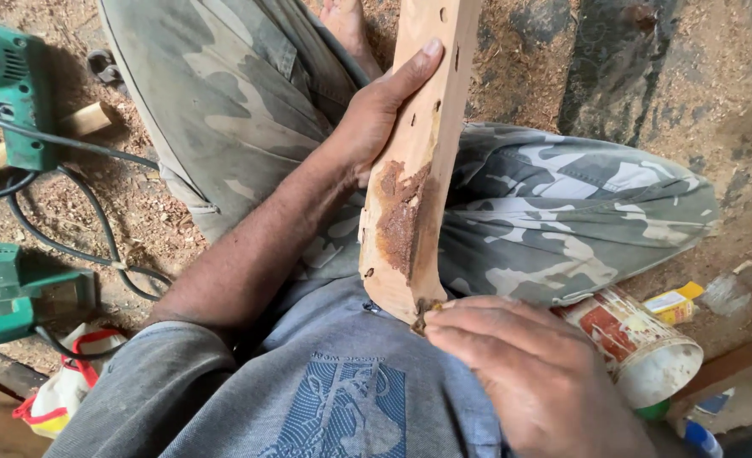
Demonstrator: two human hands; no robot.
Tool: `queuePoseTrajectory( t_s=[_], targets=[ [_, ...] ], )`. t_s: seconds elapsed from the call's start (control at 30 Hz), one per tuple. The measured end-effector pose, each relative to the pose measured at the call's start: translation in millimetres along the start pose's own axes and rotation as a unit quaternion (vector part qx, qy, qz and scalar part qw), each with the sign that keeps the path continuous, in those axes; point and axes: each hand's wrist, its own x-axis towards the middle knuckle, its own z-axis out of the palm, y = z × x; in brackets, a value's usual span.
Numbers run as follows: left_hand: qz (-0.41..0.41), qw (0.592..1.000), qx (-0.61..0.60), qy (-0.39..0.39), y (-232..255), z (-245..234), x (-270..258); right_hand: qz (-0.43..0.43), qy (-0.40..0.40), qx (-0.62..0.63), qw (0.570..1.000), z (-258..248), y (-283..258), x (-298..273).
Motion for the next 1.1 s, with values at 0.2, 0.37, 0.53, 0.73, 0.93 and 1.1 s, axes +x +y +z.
queuePoseTrajectory(
  t_s=[0.2, 0.37, 0.53, 0.73, 0.93, 1.1],
  targets=[
    [0.031, 0.996, -0.075, -0.047, 18.4, 9.3, -15.3, 0.153, 0.129, 0.101, 0.975, -9.9, 26.7, -42.3],
    [0.069, 0.984, -0.119, -0.114, 22.4, 1.7, -12.4, 0.142, 0.284, 0.313, 0.895, 5.4, 41.9, -57.7],
    [0.086, 0.986, -0.103, -0.100, 19.6, 7.2, -12.9, 0.081, 0.288, 0.419, 0.857, 27.7, 82.0, -46.5],
    [0.003, 0.998, -0.045, -0.053, 1.7, 10.4, -7.3, -0.199, 0.167, 0.173, 0.950, 30.7, 86.2, -0.2],
    [0.015, 0.997, -0.026, -0.074, 1.1, 11.2, -4.1, -0.236, 0.149, -0.079, 0.957, 26.5, 74.7, 26.0],
    [0.005, 0.997, -0.026, -0.072, -3.4, 7.1, -2.0, -0.229, 0.073, -0.106, 0.965, 19.9, 74.1, 32.0]
  ],
)
